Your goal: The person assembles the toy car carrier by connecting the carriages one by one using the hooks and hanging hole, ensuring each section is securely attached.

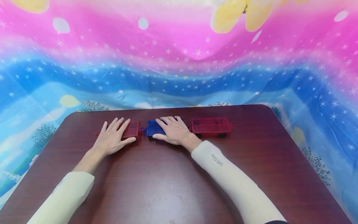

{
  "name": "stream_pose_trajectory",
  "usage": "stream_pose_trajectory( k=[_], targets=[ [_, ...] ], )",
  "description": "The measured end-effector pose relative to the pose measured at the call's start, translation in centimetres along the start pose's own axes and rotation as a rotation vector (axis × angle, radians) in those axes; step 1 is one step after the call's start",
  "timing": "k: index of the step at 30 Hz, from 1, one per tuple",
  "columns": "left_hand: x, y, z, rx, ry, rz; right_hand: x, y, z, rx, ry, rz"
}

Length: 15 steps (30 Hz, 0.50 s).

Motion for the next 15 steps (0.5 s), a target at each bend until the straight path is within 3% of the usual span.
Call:
stream_pose_trajectory(
  k=[15],
  targets=[
    [-0.01,-0.2,0.12,0.026,-0.005,-0.011,0.1,0.11,-0.24,-0.012,0.001,0.001]
  ],
)
Point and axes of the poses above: each hand's wrist, its own x-axis towards the middle knuckle, its own y-axis out of the back of the hand, z = x × y, the point moved 5 cm from there along x, towards the middle knuckle, and after that the axes turned 10 degrees about y, right-handed, at the moved point
